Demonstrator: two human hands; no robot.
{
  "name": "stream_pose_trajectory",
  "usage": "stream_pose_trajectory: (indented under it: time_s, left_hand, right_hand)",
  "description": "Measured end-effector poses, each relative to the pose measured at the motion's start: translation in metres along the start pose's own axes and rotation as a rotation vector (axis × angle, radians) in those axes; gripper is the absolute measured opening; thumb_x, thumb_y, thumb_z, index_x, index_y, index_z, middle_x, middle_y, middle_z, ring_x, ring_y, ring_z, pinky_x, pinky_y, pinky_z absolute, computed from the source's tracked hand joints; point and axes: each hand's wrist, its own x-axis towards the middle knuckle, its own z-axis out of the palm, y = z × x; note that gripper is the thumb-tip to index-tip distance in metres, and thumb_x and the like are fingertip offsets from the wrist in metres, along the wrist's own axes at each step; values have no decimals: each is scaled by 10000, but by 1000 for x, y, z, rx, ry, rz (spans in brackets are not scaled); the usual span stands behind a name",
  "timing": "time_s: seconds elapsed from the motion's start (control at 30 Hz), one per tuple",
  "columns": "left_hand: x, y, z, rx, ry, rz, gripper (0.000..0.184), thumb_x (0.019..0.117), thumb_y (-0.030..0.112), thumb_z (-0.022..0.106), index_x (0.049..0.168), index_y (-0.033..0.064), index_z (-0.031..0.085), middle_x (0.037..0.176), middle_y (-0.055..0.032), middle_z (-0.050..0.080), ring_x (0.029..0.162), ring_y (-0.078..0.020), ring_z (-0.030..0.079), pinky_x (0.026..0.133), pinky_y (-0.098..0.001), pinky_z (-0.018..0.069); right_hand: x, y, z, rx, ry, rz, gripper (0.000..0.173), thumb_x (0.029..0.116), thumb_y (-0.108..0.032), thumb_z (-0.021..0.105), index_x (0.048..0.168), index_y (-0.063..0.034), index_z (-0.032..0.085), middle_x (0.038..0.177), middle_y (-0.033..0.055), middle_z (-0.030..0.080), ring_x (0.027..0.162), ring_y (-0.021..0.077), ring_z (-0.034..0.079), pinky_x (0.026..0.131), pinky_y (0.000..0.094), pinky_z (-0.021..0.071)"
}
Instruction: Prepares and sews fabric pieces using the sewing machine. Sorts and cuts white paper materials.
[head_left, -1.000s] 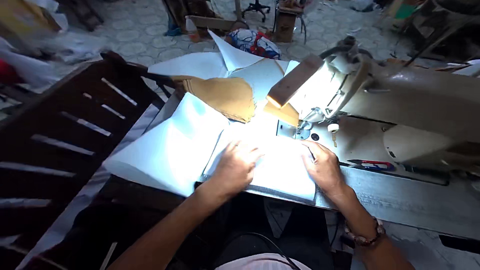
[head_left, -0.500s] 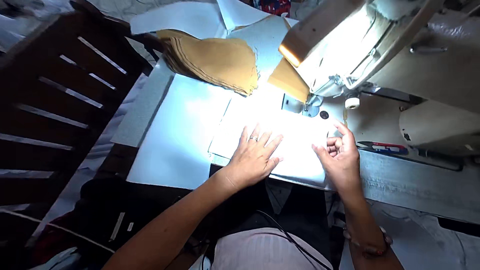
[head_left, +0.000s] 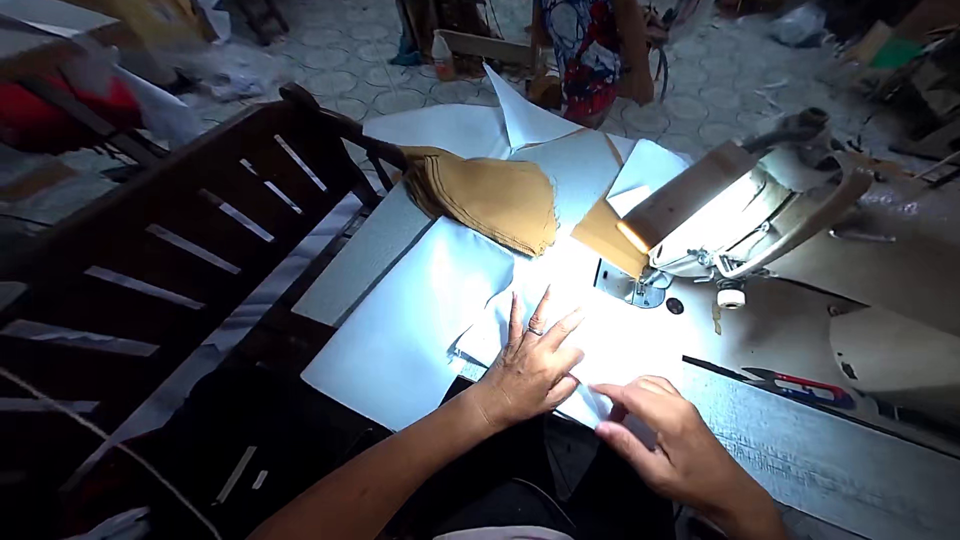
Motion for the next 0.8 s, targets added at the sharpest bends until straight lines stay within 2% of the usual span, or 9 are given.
stream_pose_trajectory:
  time_s: [0.07,0.17,0.23,0.3,0.37,0.43,0.57,0.67,0.8]
  left_hand:
    - [2,-4,-9,-74,-65,26,307,960,318,534,991,160,796,1453,-122,602,1464,-512,352,1074,-842,105]
    - [11,-28,-25,-67,-30,84,452,983,368,405,1104,182,800,1313,-159,682,1443,-505,389,1089,-833,73]
    - [26,-53,-37,0,118,64,433,982,372,464,1056,112,803,1280,-163,702,1410,-472,456,1138,-761,151]
    - [49,-76,-55,4,235,-17,263,971,198,604,1043,34,797,1295,-181,693,1360,-442,524,1169,-629,297]
    - [74,-100,-72,18,240,-98,231,993,111,596,1063,-17,774,1227,-203,711,1248,-384,623,1106,-499,449]
    - [96,-119,-81,18,162,-164,243,1005,88,573,1081,-51,758,1154,-226,718,1122,-346,682,1017,-442,510]
    - [120,-136,-85,-14,-113,-397,353,971,228,699,1160,-70,704,1191,-280,653,1134,-401,634,1019,-535,476]
    - [119,-140,-76,-19,-79,-463,332,936,231,741,1037,-84,710,1111,-274,656,1073,-402,628,979,-557,457]
    - [117,-141,-71,-85,18,-488,279,983,177,669,1008,-98,713,1080,-263,674,1024,-333,648,962,-469,477]
  right_hand:
    - [11,-8,5,-41,64,126,440,1043,-367,483,1095,-39,771,731,35,722,671,164,688,749,404,566]
    - [18,-5,26,-231,119,168,287,943,-230,615,1072,-17,758,694,75,677,620,243,657,692,461,541]
    - [17,1,36,-295,145,146,324,925,-256,621,1119,-37,760,789,120,671,704,303,655,698,483,505]
    - [15,4,38,-293,155,140,408,936,-287,599,1230,-37,729,997,202,683,886,392,658,779,538,489]
    - [11,8,42,-272,153,128,441,959,-297,564,1285,-32,698,1180,217,693,1076,419,659,914,582,485]
    - [10,13,45,-254,147,81,397,988,-283,539,1250,-42,717,1218,178,712,1159,393,663,988,591,477]
    - [13,20,41,-231,94,-21,359,1017,-268,508,1220,-75,732,1235,127,729,1204,356,665,1004,599,478]
    - [16,22,40,-248,74,-47,355,1020,-269,500,1221,-95,735,1250,110,729,1222,351,660,1011,599,476]
    - [15,10,38,-329,34,39,353,1034,-291,491,1217,-132,748,1282,128,714,1244,400,642,999,685,450]
